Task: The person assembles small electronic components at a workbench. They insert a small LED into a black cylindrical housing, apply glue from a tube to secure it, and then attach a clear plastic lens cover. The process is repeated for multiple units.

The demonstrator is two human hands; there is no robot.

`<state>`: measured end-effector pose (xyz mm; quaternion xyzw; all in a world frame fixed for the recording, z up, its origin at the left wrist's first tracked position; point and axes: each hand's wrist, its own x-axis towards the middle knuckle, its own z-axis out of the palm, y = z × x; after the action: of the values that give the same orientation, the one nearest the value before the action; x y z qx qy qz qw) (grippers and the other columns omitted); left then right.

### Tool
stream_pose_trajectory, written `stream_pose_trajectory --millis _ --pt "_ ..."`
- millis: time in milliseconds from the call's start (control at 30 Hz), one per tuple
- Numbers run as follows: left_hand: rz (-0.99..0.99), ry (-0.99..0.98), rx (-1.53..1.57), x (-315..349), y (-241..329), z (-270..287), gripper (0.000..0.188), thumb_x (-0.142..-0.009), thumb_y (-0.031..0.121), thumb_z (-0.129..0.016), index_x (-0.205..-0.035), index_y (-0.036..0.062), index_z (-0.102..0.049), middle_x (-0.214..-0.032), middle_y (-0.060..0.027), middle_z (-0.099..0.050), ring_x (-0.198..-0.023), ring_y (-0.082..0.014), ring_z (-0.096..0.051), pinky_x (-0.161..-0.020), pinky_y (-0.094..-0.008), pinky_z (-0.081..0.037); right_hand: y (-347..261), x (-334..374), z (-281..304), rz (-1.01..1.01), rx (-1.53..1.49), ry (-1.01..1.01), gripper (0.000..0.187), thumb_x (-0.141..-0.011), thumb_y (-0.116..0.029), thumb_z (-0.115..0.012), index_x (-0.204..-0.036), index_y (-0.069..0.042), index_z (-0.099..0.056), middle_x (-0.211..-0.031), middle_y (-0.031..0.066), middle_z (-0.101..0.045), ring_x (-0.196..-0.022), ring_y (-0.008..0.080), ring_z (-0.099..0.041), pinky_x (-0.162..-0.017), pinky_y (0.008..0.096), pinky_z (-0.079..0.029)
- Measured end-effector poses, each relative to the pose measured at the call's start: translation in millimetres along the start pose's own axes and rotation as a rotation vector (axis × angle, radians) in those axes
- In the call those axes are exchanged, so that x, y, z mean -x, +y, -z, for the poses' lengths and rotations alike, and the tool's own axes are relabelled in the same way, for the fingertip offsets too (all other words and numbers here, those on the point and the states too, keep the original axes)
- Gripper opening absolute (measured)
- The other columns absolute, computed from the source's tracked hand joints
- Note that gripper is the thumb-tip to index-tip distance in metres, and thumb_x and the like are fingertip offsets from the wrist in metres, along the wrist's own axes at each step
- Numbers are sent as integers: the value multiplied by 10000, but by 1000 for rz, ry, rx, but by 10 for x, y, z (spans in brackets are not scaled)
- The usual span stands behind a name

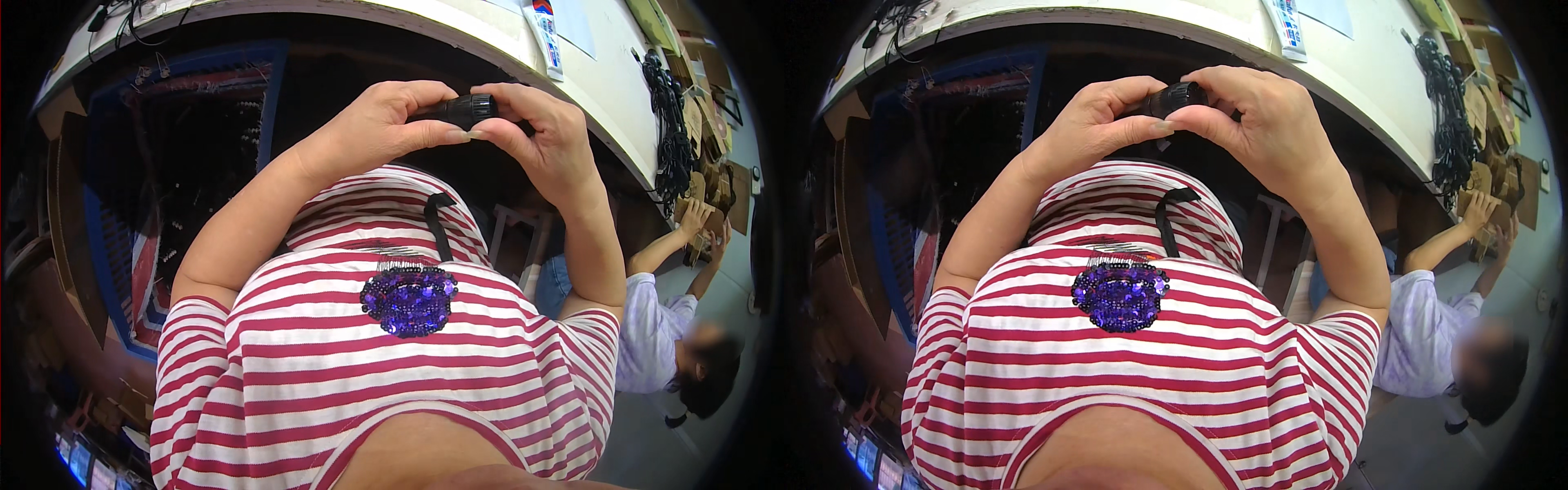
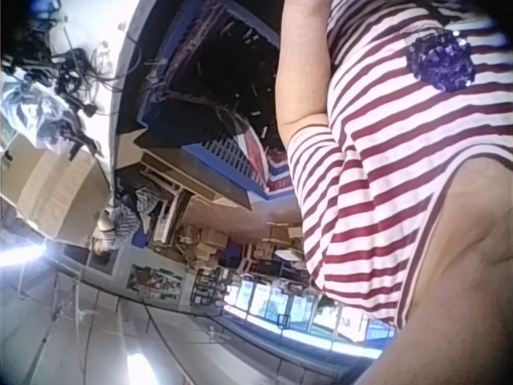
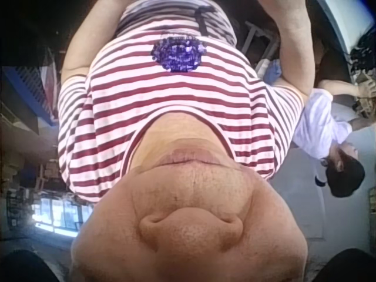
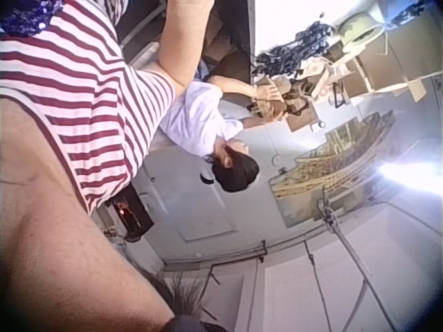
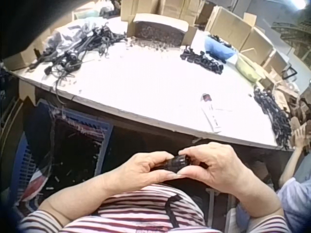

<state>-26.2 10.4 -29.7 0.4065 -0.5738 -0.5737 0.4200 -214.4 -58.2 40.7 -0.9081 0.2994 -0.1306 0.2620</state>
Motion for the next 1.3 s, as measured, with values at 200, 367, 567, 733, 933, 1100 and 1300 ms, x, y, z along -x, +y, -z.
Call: stream_pose_trajectory --millis 200,367,567,733,933,1100,1300 --pt "-61 51 4 -22 -55 -10 244 -817 232 -634 -955 32 -607 -728 -20 -563 -660 -94 -507 -619 -222 -415 0 -7 16 -55 -58 2 360 -699 -275 -733 -963 -55 -626 -674 88 -601 -558 152 -560 -518 249 -447" --pt "-79 62 -19 -47 -66 -1 236 -817 220 -631 -955 30 -605 -718 -22 -558 -659 -96 -505 -608 -222 -412 -33 -42 -18 29 3 104 329 -676 -274 -753 -870 -47 -614 -577 54 -560 -482 138 -523 -467 244 -413" --pt "-26 38 -93 -49 -12 -11 211 -824 164 -628 -983 29 -598 -762 -14 -590 -703 -81 -538 -648 -209 -441 6 -6 39 -63 35 15 365 -673 -290 -748 -911 -43 -624 -670 76 -594 -535 136 -542 -504 246 -434" --pt "-52 46 -220 -69 -28 -39 212 -805 169 -645 -952 23 -603 -760 -30 -606 -667 -102 -551 -631 -229 -450 51 4 25 43 -35 47 342 -695 -281 -735 -908 -41 -618 -685 88 -600 -555 158 -557 -519 261 -440" --pt "-109 142 -173 -71 -87 -43 255 -773 255 -673 -920 53 -622 -674 -89 -582 -583 -181 -531 -570 -280 -434 -49 26 -17 -83 -148 45 310 -749 -260 -696 -953 -42 -612 -710 91 -604 -585 170 -572 -541 260 -451" --pt "-148 184 -286 -57 -73 -82 269 -765 253 -680 -922 43 -621 -700 -107 -599 -589 -196 -542 -580 -276 -440 -1 57 27 -185 -67 -62 354 -747 -222 -701 -1015 -26 -577 -745 98 -606 -589 162 -573 -557 255 -456" --pt "-97 159 -170 -89 -106 -65 285 -753 268 -687 -915 43 -618 -718 -118 -608 -602 -230 -564 -579 -294 -445 -26 8 -15 -94 -137 65 281 -769 -228 -687 -926 -18 -585 -628 86 -569 -536 154 -540 -494 250 -414"
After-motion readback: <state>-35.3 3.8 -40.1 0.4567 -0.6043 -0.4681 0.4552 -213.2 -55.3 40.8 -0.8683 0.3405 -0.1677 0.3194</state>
